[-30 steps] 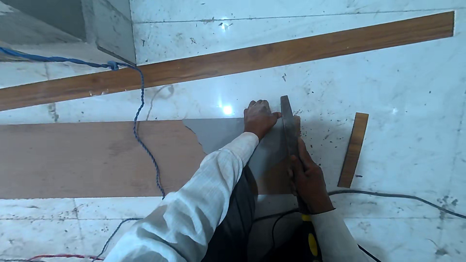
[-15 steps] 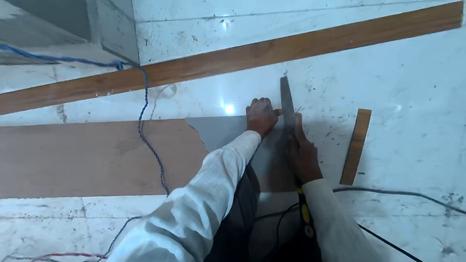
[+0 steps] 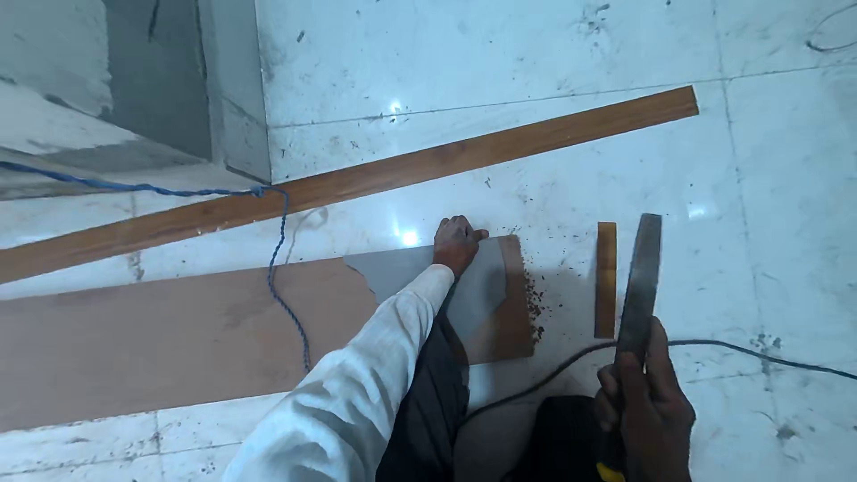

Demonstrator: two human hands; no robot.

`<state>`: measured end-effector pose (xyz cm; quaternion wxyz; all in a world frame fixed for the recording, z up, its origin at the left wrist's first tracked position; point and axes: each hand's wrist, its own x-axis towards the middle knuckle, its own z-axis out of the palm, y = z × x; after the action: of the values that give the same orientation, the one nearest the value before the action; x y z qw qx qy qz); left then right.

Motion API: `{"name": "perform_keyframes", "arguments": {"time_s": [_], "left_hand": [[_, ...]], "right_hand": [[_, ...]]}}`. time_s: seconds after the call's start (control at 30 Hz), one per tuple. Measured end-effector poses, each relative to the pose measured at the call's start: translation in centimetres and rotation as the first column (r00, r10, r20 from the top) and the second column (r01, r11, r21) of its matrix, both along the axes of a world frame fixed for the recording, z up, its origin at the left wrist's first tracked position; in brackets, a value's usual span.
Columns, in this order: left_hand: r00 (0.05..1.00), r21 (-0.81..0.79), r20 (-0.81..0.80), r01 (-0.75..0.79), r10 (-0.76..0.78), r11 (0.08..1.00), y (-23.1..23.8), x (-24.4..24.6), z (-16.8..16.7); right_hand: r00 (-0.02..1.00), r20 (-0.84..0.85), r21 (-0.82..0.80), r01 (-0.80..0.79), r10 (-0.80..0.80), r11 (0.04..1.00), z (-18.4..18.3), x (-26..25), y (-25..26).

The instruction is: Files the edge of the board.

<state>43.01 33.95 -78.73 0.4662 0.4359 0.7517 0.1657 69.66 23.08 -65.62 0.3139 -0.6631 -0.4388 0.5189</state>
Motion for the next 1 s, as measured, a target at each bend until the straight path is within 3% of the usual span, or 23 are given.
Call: {"name": "perform_keyframes", "arguments": {"time_s": [0.1,0.2,0.33,0.47,0.73,0.9,1.0], "left_hand": [[0.994,0.062,-0.106,0.04,-0.034,0.997,-0.5,-1.7,1.3],[0.948,0.011,-0.283,0.156,-0.147,0.988,-2.4,-2.6,2.5],[0.856,-0.314,-0.373,0.246,-0.358,0.917,-4.1,-1.5,3.5],[0.808,-0.455,-0.412,0.218,-0.421,0.863,-3.6,-0.2,3.1],[0.807,-0.436,-0.443,0.187,-0.39,0.881,-3.8,0.3,3.1],[0.815,-0.387,-0.444,0.2,-0.372,0.9,-4.3,-0.1,3.0],[0.838,-0.336,-0.43,0.196,-0.335,0.921,-4.7,-0.2,2.9]], "right_hand": [[0.98,-0.149,0.043,0.144,-0.136,0.989,1.1,-0.6,0.0],[0.944,-0.265,0.052,0.219,-0.198,0.974,0.6,-1.2,1.0],[0.93,-0.352,0.056,0.136,-0.108,0.989,-0.3,0.4,1.4],[0.906,-0.417,0.044,0.096,-0.069,0.994,-0.7,2.9,1.8],[0.878,-0.448,-0.001,0.186,-0.167,0.983,-2.2,6.0,3.0],[0.887,-0.431,-0.046,0.16,-0.164,0.986,-2.1,4.6,2.0],[0.906,-0.415,-0.014,0.086,-0.084,0.996,-1.8,3.5,1.4]]}}
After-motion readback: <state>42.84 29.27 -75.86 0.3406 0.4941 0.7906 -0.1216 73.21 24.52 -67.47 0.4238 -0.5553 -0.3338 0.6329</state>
